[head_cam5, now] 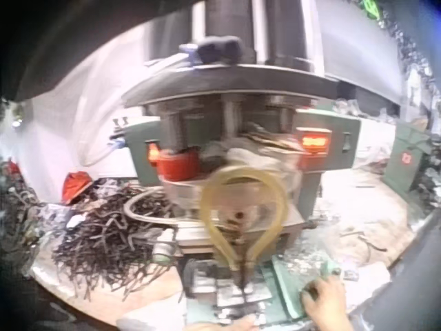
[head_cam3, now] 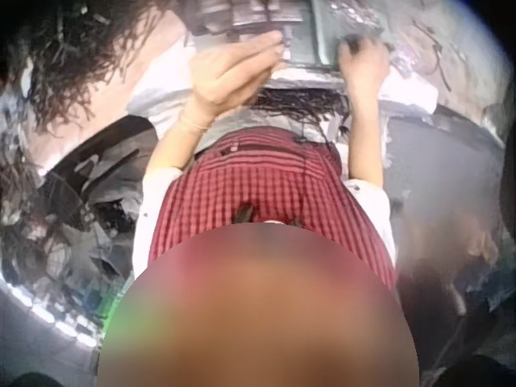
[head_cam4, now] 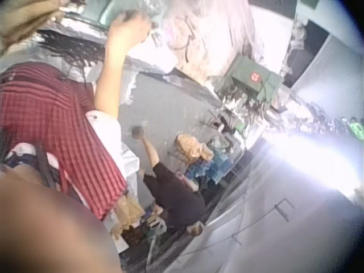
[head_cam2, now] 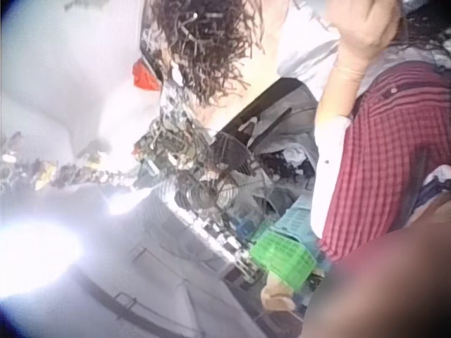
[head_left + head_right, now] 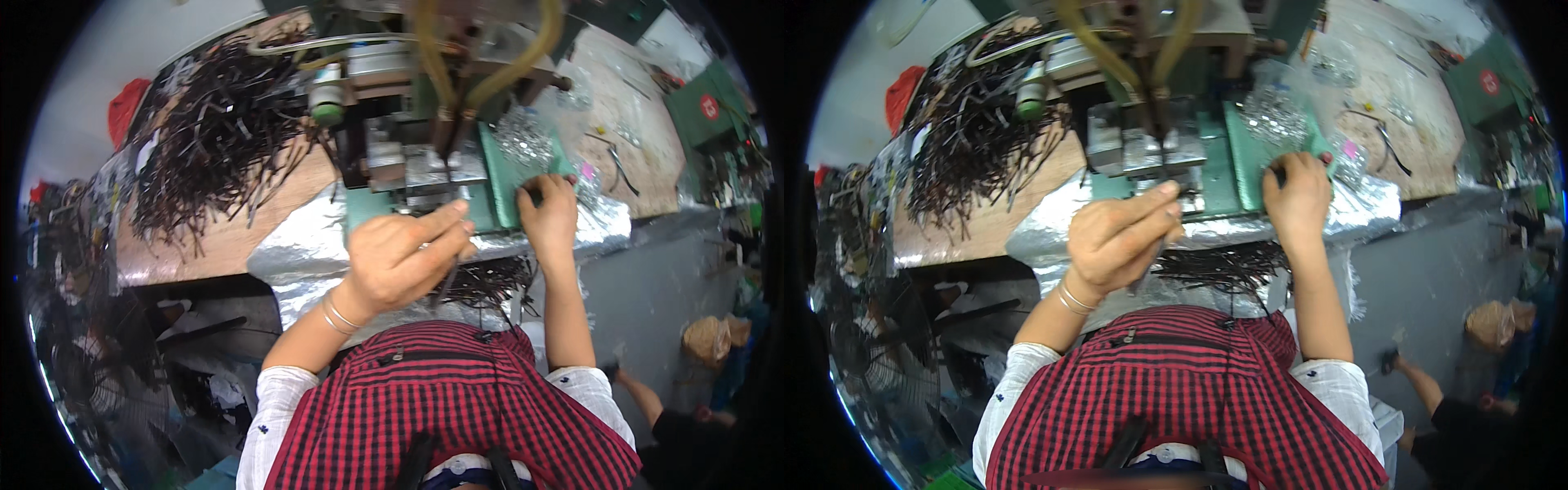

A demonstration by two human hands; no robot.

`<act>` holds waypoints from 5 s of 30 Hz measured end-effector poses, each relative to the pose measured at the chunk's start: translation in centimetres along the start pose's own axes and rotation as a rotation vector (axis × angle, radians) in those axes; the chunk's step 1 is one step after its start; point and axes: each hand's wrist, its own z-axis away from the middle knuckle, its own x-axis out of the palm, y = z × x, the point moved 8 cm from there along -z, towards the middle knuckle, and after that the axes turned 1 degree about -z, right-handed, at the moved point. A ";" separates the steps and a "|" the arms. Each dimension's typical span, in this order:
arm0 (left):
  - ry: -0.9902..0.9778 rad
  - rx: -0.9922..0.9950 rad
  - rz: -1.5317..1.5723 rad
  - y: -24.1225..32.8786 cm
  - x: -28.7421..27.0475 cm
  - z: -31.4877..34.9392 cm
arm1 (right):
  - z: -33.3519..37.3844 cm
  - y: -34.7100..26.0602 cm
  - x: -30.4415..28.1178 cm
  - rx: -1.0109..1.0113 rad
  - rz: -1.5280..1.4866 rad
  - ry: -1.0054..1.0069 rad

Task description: The person repeatedly picks up thin dark rods and small metallic components, inserts them into a machine, and removes the assembled items. The person handles the components one at a time and places the finished items into a tray.

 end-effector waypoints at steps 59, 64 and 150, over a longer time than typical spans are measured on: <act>0.043 0.231 -0.141 -0.4 0.9 -1.6 | -4.0 0.4 -3.3 0.279 -1.000 0.164; 0.049 0.234 -0.146 -0.8 0.9 -1.5 | -1.0 4.8 -0.7 0.320 -0.518 0.054; 0.174 -0.231 -0.629 -2.3 -10.4 5.1 | 1.3 2.2 1.1 0.231 -0.276 0.050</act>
